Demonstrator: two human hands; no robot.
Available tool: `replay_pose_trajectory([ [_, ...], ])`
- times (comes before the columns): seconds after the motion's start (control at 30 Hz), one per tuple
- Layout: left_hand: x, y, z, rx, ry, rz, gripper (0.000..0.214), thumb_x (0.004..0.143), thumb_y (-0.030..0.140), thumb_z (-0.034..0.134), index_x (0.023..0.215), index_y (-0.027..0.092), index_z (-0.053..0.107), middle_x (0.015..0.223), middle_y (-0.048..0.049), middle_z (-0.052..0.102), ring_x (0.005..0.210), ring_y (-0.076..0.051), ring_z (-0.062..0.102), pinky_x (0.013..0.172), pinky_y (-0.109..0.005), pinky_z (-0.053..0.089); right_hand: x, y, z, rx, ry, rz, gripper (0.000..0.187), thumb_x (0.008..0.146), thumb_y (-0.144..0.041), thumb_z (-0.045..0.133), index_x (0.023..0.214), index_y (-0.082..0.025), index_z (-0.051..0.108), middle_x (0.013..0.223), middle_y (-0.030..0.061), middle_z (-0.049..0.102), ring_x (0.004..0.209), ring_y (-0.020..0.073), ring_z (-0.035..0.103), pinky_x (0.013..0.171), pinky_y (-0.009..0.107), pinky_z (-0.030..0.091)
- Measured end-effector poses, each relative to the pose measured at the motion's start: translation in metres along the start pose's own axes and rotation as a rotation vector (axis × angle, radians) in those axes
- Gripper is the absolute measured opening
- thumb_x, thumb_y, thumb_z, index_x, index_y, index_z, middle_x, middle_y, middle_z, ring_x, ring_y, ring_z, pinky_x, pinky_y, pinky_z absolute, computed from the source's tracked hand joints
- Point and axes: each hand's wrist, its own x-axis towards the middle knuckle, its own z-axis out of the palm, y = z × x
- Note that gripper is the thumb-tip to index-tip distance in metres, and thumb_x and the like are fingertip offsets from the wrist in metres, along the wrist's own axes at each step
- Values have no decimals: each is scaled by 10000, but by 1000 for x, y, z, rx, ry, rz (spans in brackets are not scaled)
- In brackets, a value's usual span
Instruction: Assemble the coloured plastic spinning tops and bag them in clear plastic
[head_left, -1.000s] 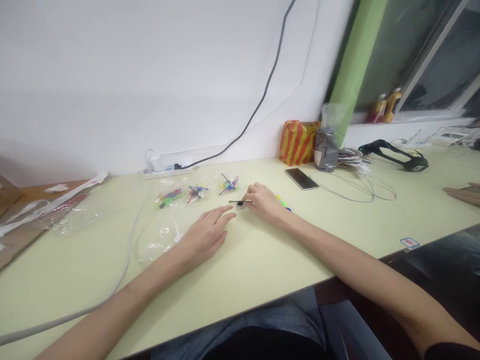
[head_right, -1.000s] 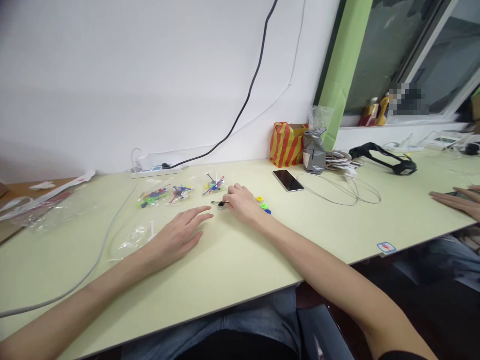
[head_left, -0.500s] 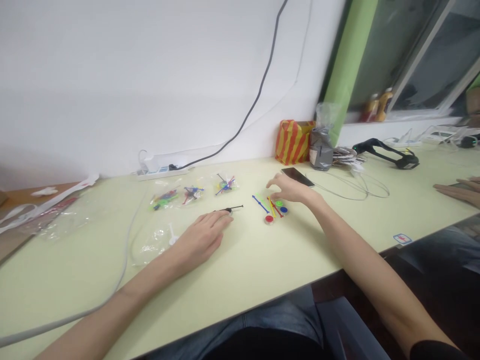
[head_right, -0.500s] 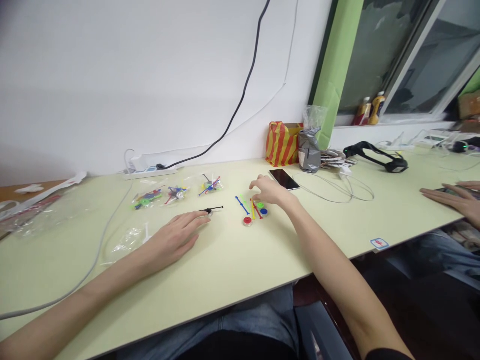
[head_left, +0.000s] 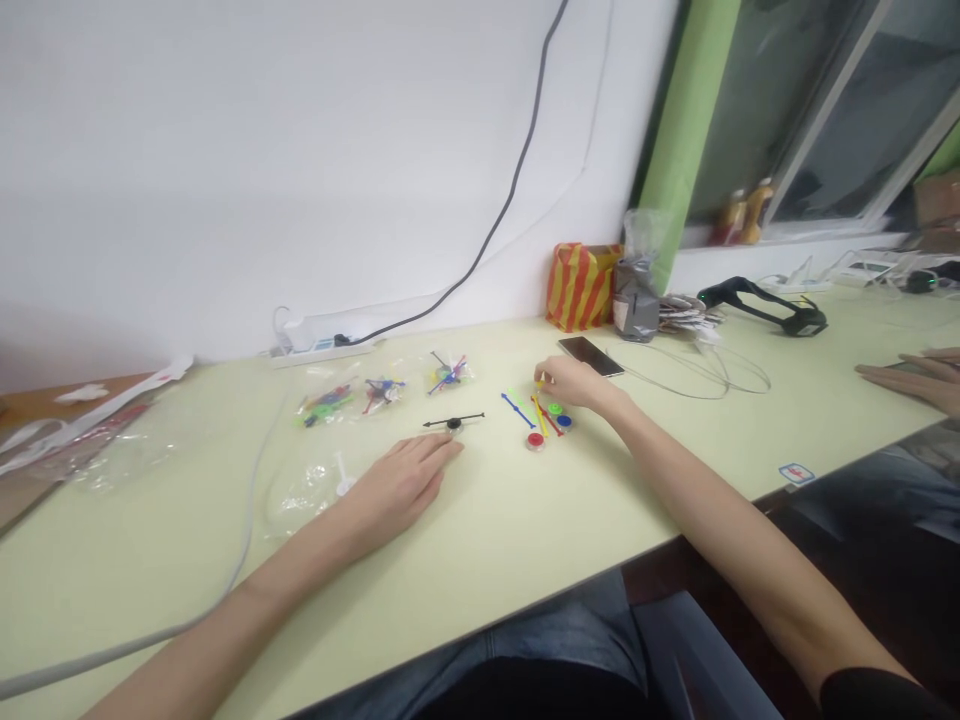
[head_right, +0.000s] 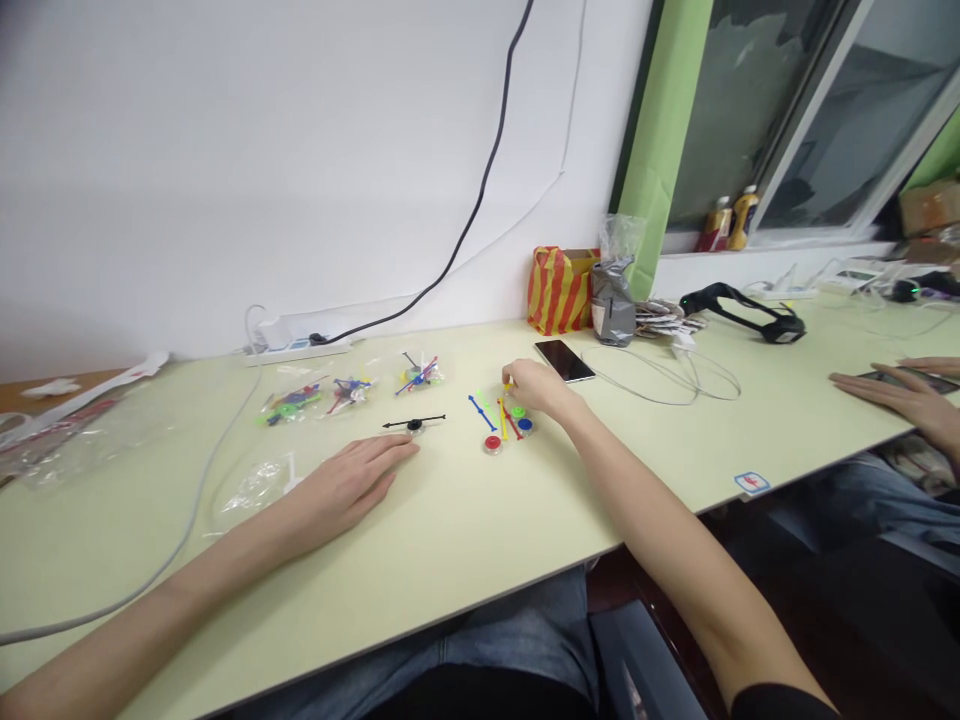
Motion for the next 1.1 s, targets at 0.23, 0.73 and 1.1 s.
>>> replay_pose_trajectory([
  [0.23,-2,-1,1,-5,28,20,417,1018,186,365,1401,199,528,1464,-115,525,1334,-270,507,1110,-465,443,0,-3,0,-12,86,14,173,892,-186,624,1050,-183,694,1056,103,693,972,228,616,700,276,396],
  [0.73,1,16,-11,-102,68,-26,238,979,138,372,1171,189,502,1201,-106,614,1143,-257,595,990,-448,502,-51,-101,-5,605,-231,-717,256,895,-268,712,1140,-198,691,1048,45,695,928,161,626,817,260,477],
  [1.1,2,27,-22,-123,-27,91,432,949,25,347,1310,226,474,1350,-102,530,1284,-247,497,1072,-434,450,-10,-31,-6,155,114,-278,113,932,-159,602,970,-162,709,936,69,686,891,182,598,789,278,405],
])
